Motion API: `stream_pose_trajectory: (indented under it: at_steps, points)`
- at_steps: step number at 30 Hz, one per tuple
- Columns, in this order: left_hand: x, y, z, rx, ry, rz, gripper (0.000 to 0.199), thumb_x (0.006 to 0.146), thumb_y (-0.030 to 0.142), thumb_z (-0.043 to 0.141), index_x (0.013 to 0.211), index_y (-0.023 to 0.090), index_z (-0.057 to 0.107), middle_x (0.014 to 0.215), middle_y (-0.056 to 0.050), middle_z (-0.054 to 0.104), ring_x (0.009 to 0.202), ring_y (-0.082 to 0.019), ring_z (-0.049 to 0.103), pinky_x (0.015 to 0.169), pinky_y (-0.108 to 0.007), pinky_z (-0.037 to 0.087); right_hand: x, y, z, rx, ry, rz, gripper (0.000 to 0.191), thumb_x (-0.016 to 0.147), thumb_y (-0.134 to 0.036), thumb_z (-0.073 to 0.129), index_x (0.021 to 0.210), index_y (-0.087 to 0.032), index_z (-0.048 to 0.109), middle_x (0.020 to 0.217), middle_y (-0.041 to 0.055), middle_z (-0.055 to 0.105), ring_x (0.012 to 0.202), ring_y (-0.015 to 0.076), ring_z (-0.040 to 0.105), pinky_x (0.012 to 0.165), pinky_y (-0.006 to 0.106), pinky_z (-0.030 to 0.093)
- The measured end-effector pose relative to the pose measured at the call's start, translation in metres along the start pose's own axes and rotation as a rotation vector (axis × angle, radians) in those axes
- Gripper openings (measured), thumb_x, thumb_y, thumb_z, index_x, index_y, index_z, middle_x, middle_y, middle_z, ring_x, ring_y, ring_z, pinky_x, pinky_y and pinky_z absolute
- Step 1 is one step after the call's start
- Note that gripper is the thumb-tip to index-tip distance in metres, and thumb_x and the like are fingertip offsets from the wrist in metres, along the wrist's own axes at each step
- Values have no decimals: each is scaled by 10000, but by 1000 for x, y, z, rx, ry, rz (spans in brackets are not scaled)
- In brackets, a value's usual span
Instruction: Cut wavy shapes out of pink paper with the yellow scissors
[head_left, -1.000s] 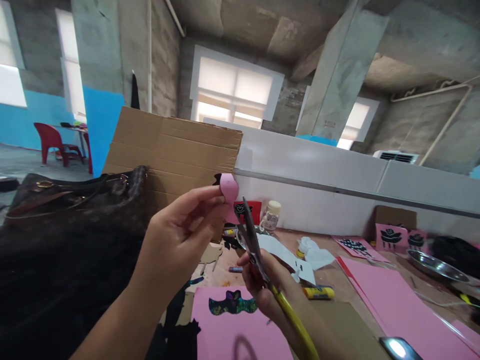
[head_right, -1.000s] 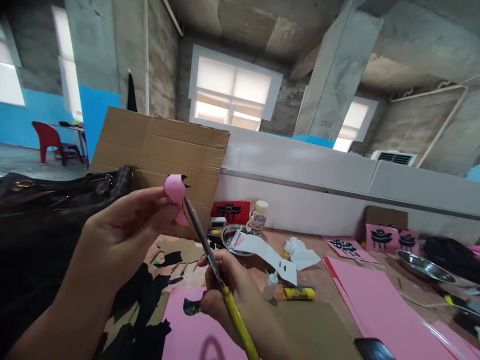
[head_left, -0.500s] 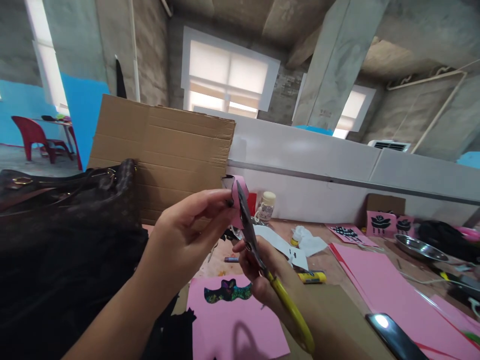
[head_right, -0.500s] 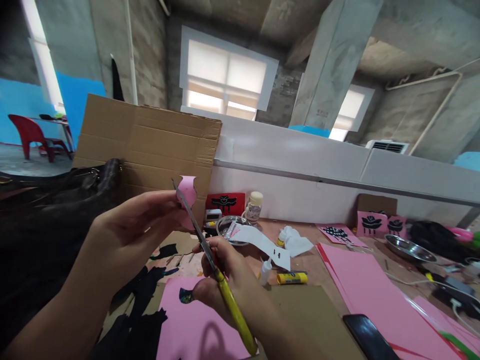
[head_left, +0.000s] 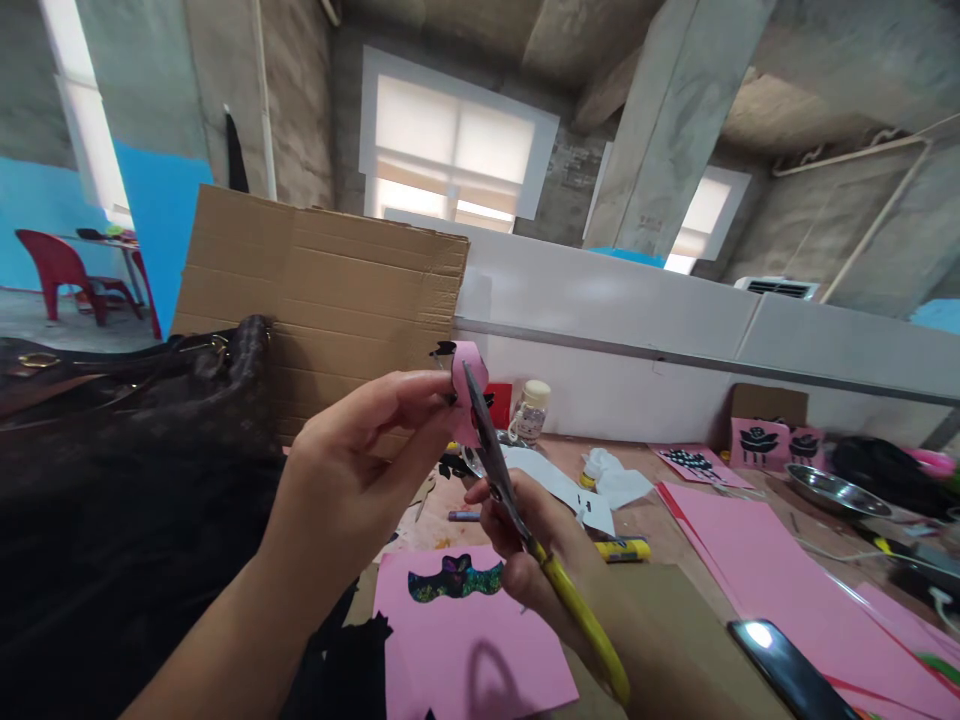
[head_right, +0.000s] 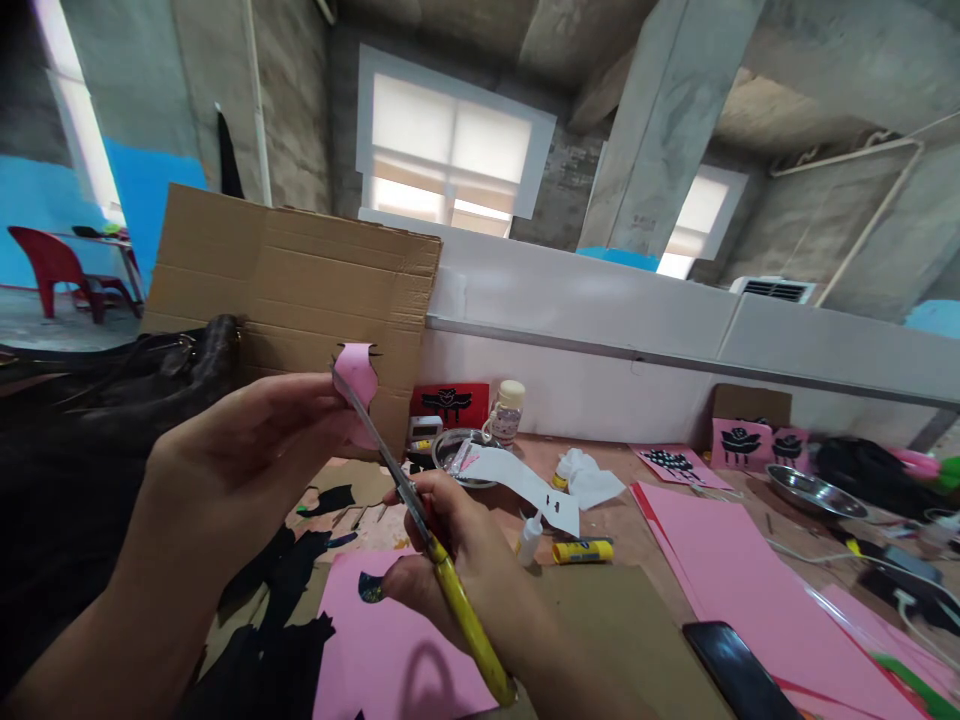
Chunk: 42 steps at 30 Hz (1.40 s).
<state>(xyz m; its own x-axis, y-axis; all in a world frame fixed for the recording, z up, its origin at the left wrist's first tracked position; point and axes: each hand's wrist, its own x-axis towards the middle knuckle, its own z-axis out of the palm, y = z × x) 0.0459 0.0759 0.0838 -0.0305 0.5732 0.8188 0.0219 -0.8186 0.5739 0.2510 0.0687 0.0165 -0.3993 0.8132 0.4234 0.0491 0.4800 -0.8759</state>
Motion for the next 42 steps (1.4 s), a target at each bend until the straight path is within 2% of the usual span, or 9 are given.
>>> stream_pose_trajectory:
  at_steps: [4,8,11,18,21,25,30,34,42]
  points:
    - [-2,2,1,23,28,-26,185,946,198,765,1098,299,796,931,45,823,751,-139,791,752,-225,662,-1,-10,2,-24,13,58,620,832,-746,786,1181,-254,642,736,-60,413,628,127,328,554,270,269]
    - [-2,-2,-2,31,-12,10,250,946,163,765,1120,341,790,988,70,820,776,-115,793,752,-186,653,-2,-20,1,-73,27,96,583,817,-707,821,1143,-249,666,751,-44,441,667,142,381,578,270,326]
    - [-2,-5,-4,20,-39,36,326,949,118,750,1146,376,780,1023,97,813,818,-94,795,772,-156,647,-3,-18,0,-80,30,77,605,828,-727,800,1170,-247,665,774,-35,459,676,145,387,580,274,327]
    - [-1,-9,-4,6,-47,66,311,961,149,758,1167,381,776,1012,103,802,853,-77,784,799,-129,640,-5,-12,-5,-122,17,31,630,870,-750,749,1232,-244,652,763,-43,433,659,139,354,564,270,300]
    - [-2,-8,-5,21,-48,70,323,961,143,753,1160,398,773,1016,114,802,855,-74,778,788,-129,637,-7,-9,-6,-138,33,41,646,857,-765,753,1237,-252,658,769,-39,431,666,145,355,577,273,344]
    - [-2,-6,-6,56,-48,85,303,955,135,751,1152,364,779,986,94,803,834,-88,773,771,-143,641,-9,-7,-8,-155,64,52,655,860,-787,732,1256,-271,660,799,-26,456,687,155,391,612,281,395]
    - [-2,-9,-5,76,-46,120,304,953,119,752,1170,330,780,942,71,802,821,-107,786,735,-144,645,-5,-16,-7,-190,55,86,679,823,-801,755,1204,-247,662,804,-29,467,691,146,402,582,256,361]
    - [-2,-12,-5,45,-55,145,328,957,110,750,1184,346,772,947,85,800,831,-86,787,752,-112,636,-3,-21,-5,-192,51,115,697,806,-815,757,1180,-236,657,772,-41,427,676,140,370,566,250,317]
    - [0,-13,-3,-13,-59,112,305,977,148,754,1199,355,771,927,82,797,825,-69,791,776,-85,629,-3,-16,-4,-158,78,117,707,775,-825,782,1160,-244,668,762,-40,424,682,145,380,581,260,331]
